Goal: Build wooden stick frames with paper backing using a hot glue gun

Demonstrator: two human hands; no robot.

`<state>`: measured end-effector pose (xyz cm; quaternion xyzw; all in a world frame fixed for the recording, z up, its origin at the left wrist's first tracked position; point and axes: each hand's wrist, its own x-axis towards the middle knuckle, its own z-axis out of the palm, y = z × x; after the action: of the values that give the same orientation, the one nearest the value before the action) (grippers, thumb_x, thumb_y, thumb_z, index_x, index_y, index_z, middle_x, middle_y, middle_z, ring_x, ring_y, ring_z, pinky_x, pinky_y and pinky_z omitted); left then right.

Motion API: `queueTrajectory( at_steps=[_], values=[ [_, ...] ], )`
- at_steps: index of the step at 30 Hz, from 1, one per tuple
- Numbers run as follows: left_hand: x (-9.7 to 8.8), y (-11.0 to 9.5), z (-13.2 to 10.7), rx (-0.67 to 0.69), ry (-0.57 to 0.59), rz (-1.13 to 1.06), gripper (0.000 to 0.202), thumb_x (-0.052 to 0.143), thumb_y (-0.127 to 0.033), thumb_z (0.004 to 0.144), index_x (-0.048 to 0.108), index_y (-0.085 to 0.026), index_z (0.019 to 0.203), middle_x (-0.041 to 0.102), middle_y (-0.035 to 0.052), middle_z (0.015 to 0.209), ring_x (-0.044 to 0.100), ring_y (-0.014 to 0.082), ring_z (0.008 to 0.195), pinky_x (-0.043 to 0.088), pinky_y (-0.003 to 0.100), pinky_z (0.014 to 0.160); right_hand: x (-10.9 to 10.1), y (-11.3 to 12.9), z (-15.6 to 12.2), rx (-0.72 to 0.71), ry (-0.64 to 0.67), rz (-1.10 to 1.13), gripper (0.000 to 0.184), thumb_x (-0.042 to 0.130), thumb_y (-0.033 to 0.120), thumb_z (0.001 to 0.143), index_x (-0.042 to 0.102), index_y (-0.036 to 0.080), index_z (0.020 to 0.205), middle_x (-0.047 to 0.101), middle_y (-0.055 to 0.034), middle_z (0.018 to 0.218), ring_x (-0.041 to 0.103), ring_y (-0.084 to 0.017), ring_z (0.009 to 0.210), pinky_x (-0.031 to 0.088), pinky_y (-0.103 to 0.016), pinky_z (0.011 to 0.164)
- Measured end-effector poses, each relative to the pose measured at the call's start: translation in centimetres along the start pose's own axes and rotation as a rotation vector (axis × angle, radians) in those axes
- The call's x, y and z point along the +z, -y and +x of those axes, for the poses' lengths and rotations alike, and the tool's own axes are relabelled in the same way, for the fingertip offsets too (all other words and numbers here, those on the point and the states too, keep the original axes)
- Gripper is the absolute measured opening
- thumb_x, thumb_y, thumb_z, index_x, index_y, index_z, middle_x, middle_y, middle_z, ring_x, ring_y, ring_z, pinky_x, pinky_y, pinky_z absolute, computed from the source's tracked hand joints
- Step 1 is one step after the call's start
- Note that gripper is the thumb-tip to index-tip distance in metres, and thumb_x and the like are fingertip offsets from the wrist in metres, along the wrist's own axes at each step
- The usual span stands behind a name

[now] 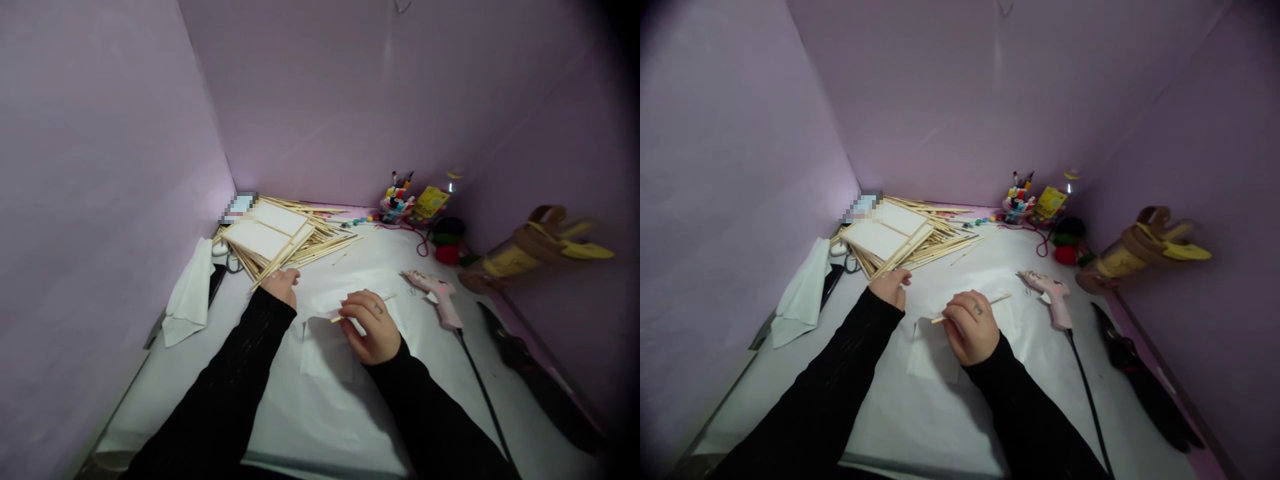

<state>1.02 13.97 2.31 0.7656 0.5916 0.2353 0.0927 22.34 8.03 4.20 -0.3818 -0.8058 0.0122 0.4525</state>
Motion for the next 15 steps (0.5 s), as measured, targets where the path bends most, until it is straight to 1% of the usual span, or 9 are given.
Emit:
queueTrajectory(
  at_steps=[2,3,6,8,10,12,15],
  values=[
    [0.2,0.1,0.0,0.049,-0.004,0.002,0.040,0.046,-0.001,0.069,0.062,-0.018,0.102,0.067,0.0053,0.093,0.062,0.0188,0.087,0.047,0.032,0.084,0.0,0.0,0.0,-0.008,-0.001,0.002,0.020,0.054,0.009,0.075,0.056,0.022,0.090,0.064,-0.0056,0.087,0.059,-0.023,0.089,0.045,-0.047,0.087],
    [0.3,0.2,0.0,0.072,-0.006,-0.013,0.038,0.046,-0.002,0.071,0.062,-0.016,0.103,0.067,0.0060,0.094,0.062,0.0177,0.086,0.048,0.031,0.083,0.0,0.0,-0.1,-0.013,0.000,0.002,0.020,0.055,0.009,0.075,0.056,0.021,0.091,0.064,-0.0059,0.087,0.059,-0.023,0.089,0.045,-0.047,0.087],
    [1.1,0.6,0.2,0.103,-0.024,-0.074,0.032,0.055,-0.008,0.072,0.063,-0.016,0.102,0.065,0.0043,0.084,0.061,0.0152,0.075,0.051,0.027,0.074,0.0,-0.1,-0.1,-0.019,-0.002,0.004,0.019,0.055,0.008,0.075,0.056,0.020,0.091,0.064,-0.0067,0.087,0.058,-0.023,0.089,0.045,-0.048,0.087],
    [1.4,0.9,0.5,0.104,-0.069,-0.111,0.023,0.060,-0.012,0.071,0.066,-0.017,0.093,0.065,0.0027,0.077,0.061,0.0147,0.070,0.052,0.028,0.071,0.1,0.0,-0.2,-0.019,-0.004,0.009,0.019,0.056,0.008,0.075,0.056,0.019,0.091,0.064,-0.0069,0.087,0.058,-0.023,0.090,0.045,-0.048,0.087],
    [1.5,1.0,0.7,0.089,-0.126,-0.162,0.013,0.063,-0.015,0.070,0.068,-0.018,0.082,0.067,0.0029,0.076,0.062,0.0153,0.071,0.053,0.029,0.073,0.1,0.0,-0.2,-0.020,-0.006,0.015,0.019,0.056,0.008,0.075,0.056,0.019,0.090,0.064,-0.0071,0.087,0.057,-0.023,0.090,0.045,-0.048,0.087],
    [1.5,0.9,0.8,0.012,-0.152,-0.268,0.009,0.061,-0.020,0.073,0.068,-0.018,0.080,0.068,0.0028,0.075,0.064,0.0145,0.067,0.054,0.027,0.066,0.1,0.0,-0.2,-0.023,-0.009,0.024,0.019,0.056,0.008,0.075,0.056,0.019,0.090,0.064,-0.0074,0.086,0.057,-0.023,0.089,0.045,-0.048,0.086],
    [1.3,0.6,0.8,-0.180,-0.130,-0.428,0.019,0.051,-0.029,0.082,0.067,-0.017,0.085,0.065,-0.0006,0.066,0.059,0.0098,0.048,0.050,0.021,0.047,0.1,0.0,-0.2,-0.027,-0.016,0.036,0.019,0.057,0.007,0.074,0.056,0.018,0.090,0.064,-0.0075,0.086,0.057,-0.023,0.088,0.046,-0.047,0.085]
  ],
)
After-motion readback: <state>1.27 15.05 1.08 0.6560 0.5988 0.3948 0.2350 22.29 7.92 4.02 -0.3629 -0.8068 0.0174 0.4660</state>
